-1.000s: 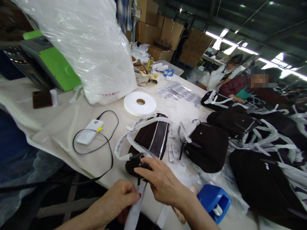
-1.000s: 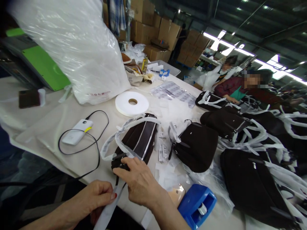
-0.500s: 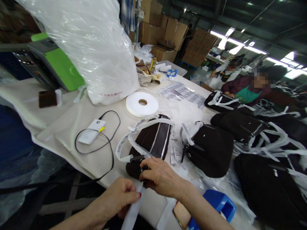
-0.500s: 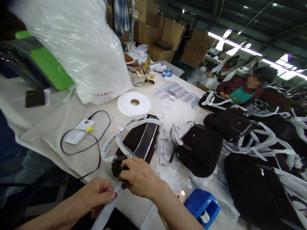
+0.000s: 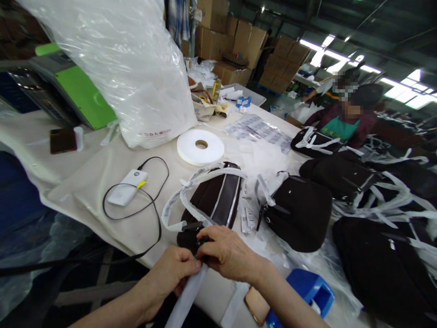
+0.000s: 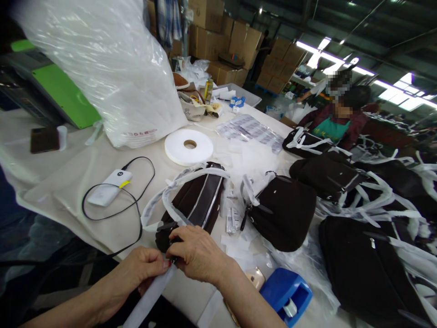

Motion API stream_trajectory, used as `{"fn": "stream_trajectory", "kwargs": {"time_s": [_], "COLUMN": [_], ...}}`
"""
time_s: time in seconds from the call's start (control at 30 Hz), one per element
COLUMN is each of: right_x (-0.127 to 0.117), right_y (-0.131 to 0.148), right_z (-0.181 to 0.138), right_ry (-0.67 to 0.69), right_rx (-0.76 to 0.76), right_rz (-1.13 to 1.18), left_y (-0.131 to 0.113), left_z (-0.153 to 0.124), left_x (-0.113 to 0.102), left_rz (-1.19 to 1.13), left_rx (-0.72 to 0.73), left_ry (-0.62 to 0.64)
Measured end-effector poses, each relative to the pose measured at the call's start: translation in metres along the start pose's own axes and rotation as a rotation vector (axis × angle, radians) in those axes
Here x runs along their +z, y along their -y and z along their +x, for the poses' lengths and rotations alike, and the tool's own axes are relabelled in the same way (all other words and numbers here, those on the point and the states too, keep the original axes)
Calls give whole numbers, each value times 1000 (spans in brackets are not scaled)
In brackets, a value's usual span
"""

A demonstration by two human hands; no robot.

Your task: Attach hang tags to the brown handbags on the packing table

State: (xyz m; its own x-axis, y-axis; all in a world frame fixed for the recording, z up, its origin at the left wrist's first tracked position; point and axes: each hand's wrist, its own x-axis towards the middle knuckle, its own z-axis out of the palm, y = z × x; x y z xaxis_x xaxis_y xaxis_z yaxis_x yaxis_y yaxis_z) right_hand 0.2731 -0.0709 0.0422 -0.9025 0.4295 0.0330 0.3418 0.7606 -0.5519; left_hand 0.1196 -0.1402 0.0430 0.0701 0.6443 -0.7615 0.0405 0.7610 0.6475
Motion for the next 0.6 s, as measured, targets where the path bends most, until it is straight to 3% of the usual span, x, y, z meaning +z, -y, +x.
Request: {"fn": "stream_trajectory", "kwargs": {"time_s": [0.33,0.6], "right_x": [-12,-13], "right_y": [3,-2], "right_z": [-11,-2], "right_ry": [-74,-8], "right_rx": [69,89], "right_rz": [139,133], "left_y": [7,10], "left_z": [-1,5], "left_x": [5,7], "left_rz": [-190,-209], "left_rx": [33,74], "left_ry": [-54,-78]}}
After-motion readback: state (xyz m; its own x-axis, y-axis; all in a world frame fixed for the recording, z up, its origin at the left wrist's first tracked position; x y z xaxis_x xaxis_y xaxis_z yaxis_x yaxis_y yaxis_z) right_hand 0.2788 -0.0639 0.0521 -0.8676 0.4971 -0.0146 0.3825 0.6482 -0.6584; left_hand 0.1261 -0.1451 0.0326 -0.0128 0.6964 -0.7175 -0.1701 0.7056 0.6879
